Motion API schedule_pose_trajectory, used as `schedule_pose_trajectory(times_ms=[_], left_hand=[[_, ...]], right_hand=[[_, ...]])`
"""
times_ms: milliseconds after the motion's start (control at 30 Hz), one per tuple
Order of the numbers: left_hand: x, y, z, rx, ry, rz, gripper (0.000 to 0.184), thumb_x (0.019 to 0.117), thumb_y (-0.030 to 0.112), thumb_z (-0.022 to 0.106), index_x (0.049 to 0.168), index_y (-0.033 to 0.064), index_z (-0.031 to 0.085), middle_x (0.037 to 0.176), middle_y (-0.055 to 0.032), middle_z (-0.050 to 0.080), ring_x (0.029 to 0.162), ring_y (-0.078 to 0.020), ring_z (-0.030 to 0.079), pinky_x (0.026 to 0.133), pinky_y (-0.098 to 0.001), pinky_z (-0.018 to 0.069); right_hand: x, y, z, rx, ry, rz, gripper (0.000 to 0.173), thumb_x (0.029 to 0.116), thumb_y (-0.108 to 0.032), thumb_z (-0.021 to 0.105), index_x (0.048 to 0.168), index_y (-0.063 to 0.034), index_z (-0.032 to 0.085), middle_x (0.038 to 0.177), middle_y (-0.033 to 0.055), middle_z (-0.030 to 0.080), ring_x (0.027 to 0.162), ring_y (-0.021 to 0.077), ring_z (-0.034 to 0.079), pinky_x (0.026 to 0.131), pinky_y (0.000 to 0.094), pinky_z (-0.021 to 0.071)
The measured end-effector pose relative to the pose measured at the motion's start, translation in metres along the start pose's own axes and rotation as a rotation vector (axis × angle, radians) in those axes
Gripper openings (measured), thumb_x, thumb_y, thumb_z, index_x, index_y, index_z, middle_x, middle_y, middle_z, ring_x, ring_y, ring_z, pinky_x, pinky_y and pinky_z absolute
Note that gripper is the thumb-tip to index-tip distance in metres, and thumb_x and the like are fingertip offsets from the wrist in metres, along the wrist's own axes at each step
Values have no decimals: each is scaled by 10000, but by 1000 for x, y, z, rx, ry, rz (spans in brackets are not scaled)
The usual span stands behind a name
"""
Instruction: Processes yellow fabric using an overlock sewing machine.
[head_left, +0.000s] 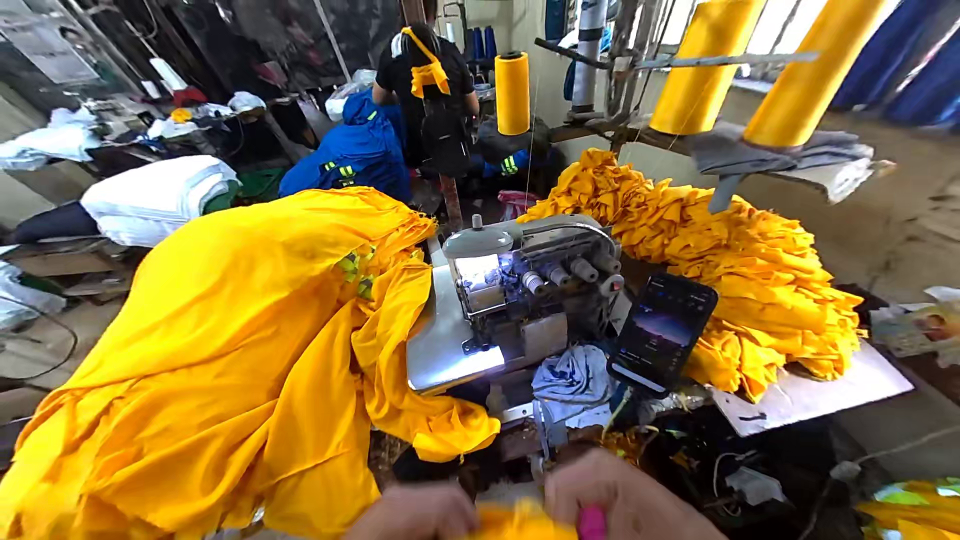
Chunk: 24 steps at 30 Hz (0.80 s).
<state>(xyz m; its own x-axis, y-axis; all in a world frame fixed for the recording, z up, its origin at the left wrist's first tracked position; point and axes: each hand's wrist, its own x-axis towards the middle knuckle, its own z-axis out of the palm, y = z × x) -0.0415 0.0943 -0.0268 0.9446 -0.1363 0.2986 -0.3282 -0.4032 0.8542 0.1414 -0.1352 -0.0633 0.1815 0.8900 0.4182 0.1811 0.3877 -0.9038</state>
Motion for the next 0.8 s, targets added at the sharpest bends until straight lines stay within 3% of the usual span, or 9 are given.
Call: schedule_pose_trajectory(times_ms=[33,100,167,233,400,500,567,667,800], left_hand=[[6,-3,12,179,285,18,100,973,160,663,961,62,645,904,-55,690,831,-54,667,735,-227,575],[22,-14,35,525,762,59,100,957,210,648,959,136,581,743,35,602,634,37,570,586,-120,503],[34,-15,47,689,901,71,111,982,236,608,968,136,561,694,32,574,574,21,534,549,-126,473],[38,-17,52,770,885,57,107,962,222,612,919,124,604,699,4,617,587,-29,574,541,-180,488],[29,-26,44,671,633,9,100,951,135,635,1021,129,707,1052,-31,716,956,-54,696,789,-194,597],[18,-33,45,686,549,-40,162,973,148,610,1053,142,752,935,-12,725,813,-72,698,693,-226,591],[12,-39,48,736,551,-36,163,987,188,608,1010,157,766,872,0,709,752,-71,682,633,-230,574],[5,-44,51,744,568,-13,144,972,175,628,971,157,770,989,4,731,905,-56,699,753,-212,596],[-2,-50,54,728,570,-27,123,943,158,639,957,157,761,956,3,731,845,-61,698,701,-217,585]], right_hand=[[6,3,10,-90,257,-20,198,828,-126,803,801,-32,631,738,6,630,670,0,587,594,172,491],[22,16,23,-309,699,-131,197,776,-55,750,781,-97,557,673,-56,569,602,-67,533,536,97,449],[31,17,26,-439,811,-203,189,814,-77,745,897,-110,578,699,-55,572,611,-68,535,550,83,465],[30,16,22,-592,794,-163,227,852,-170,757,1027,-118,622,750,-40,599,649,-34,565,583,109,498],[22,24,7,-791,594,-2,205,805,-133,703,1008,-138,736,958,-6,694,810,34,672,694,196,595],[13,32,6,-857,455,-20,170,925,-205,669,1061,-158,759,966,16,709,847,66,688,732,222,603],[10,38,8,-939,389,-53,232,1000,-326,613,1088,-177,768,866,28,686,769,109,667,681,255,579],[9,47,14,-996,342,-98,330,1034,-458,556,1066,-218,781,723,17,622,656,136,618,607,290,530],[8,50,17,-902,323,-99,153,979,-297,621,932,-174,701,744,-12,651,678,95,633,621,269,540]])
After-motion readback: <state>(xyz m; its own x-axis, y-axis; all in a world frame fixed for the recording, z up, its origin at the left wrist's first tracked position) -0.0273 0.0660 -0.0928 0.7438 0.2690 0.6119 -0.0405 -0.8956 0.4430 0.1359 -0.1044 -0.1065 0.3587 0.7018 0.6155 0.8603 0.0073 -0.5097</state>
